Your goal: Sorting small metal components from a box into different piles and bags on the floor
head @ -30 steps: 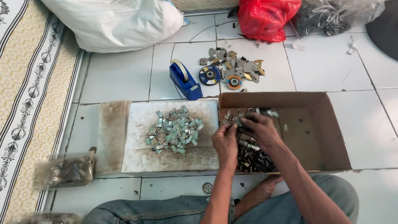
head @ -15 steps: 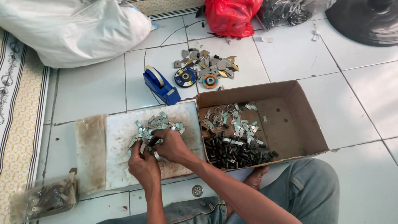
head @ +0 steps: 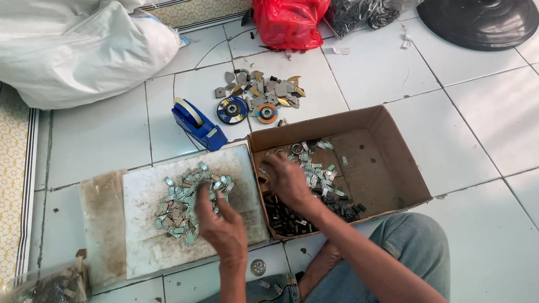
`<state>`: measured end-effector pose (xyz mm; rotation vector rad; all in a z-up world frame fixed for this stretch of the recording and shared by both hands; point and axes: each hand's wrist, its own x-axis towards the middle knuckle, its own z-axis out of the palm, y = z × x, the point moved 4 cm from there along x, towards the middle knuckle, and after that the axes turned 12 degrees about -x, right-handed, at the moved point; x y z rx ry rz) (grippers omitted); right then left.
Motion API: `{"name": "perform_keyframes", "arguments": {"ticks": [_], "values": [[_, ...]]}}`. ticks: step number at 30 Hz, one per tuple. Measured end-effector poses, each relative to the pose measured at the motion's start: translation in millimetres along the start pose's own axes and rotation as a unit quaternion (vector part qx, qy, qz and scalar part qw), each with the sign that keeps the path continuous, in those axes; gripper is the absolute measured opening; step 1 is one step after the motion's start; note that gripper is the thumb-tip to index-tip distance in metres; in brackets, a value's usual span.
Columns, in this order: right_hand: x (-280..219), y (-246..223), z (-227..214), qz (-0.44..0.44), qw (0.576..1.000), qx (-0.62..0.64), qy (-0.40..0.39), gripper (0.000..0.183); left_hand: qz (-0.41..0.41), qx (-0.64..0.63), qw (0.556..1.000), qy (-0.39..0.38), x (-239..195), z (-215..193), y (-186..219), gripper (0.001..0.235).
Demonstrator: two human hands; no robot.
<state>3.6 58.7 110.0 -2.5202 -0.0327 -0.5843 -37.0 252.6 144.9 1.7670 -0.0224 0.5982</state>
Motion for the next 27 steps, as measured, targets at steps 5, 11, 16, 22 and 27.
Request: {"name": "perform_keyframes", "arguments": {"ticks": [5, 11, 16, 22, 27], "values": [[-10, 160, 0, 0.174, 0.973, -0.099, -0.111, 0.026, 0.003, 0.026, 0.973, -0.228, -40, 91, -7, 0.029], [0, 194, 20, 0.185, 0.974, -0.085, -0.102, 0.030, 0.021, 0.142, 0.919, -0.367, -66, 121, -30, 0.032], [0, 221, 36, 0.207, 0.962, -0.101, -0.147, 0.039, 0.019, 0.198, 0.907, -0.371, -69, 118, -30, 0.031], [2, 226, 47, 0.163, 0.968, -0.131, -0.141, 0.046, 0.022, 0.188, 0.913, -0.360, -68, 116, -25, 0.031], [-3, 203, 17, 0.217, 0.961, -0.109, -0.135, 0.024, 0.026, 0.161, 0.925, -0.343, -66, 112, -18, 0.029]]}}
